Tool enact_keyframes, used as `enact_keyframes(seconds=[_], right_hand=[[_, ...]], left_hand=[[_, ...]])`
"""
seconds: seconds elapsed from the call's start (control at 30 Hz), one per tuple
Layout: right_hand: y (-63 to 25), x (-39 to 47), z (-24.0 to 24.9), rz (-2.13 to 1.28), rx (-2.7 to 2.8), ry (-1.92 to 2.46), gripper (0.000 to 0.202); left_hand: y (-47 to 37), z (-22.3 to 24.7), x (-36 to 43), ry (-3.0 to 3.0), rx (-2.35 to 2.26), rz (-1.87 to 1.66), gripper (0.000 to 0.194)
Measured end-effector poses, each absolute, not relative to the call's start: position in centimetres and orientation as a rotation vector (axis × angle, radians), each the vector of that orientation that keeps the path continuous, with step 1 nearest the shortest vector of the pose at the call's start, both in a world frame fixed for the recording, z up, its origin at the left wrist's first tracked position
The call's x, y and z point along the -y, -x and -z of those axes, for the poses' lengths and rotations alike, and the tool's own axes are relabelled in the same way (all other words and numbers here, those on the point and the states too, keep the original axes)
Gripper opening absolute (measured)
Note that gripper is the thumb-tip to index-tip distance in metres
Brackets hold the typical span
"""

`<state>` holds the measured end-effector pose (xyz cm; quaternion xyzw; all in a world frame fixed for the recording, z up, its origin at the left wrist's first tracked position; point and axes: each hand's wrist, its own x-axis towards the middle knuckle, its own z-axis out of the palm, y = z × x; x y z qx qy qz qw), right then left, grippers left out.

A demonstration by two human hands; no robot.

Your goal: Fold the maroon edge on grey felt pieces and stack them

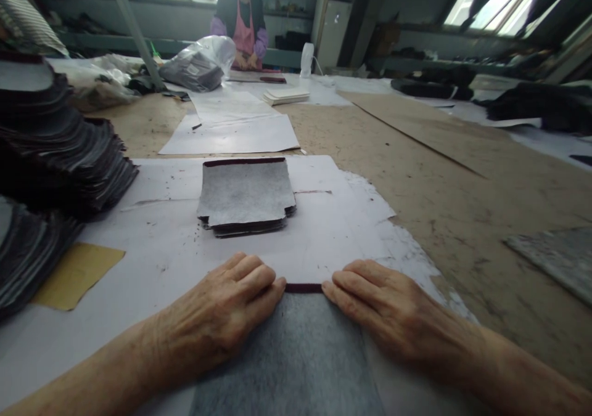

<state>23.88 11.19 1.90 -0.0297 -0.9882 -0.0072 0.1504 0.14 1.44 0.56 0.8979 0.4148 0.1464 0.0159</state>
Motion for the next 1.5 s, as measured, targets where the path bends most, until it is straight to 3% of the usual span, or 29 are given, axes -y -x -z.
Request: enact_keyframes(seconds=[0.5,0.67,0.8,1.03,1.13,1.37,1.5], right_hand=[[-26.0,-11.2,-1.2,-0.06,2.803,0.113,0.029],[-26.1,-11.1,-1.4,-0.198,2.623,0.36,0.029],[-24.2,-10.3,-2.5,-0.066,2.459,0.59,0.025],[-18.8,-6.9,-0.6,-0.028,2.566,0.423,0.034],[-18.6,-6.6,-0.1,0.108,2.599,0.354,0.033],[-19.0,-7.2,-0.2,0.064,2.619,0.311,0.034],[-18.9,-7.4,-0.3,0.036,2.652,0.299,0.037]], left_hand=[[-0.3,-0.5,-1.4,-2.834,-1.309,-0.559,0.032],[-0.3,-0.5,-1.4,-2.828,-1.303,-0.508,0.03],[-0.3,-0.4,-1.4,-2.812,-1.304,-0.47,0.029],[-0.5,-0.8,-1.7,-2.752,-1.294,-0.47,0.028],[0.1,-0.7,-1.7,-2.72,-1.264,-0.513,0.028],[2.7,-0.5,-0.5,-2.574,-1.338,-0.811,0.035],[3.2,-0.8,0.0,-2.633,-1.333,-0.745,0.036]])
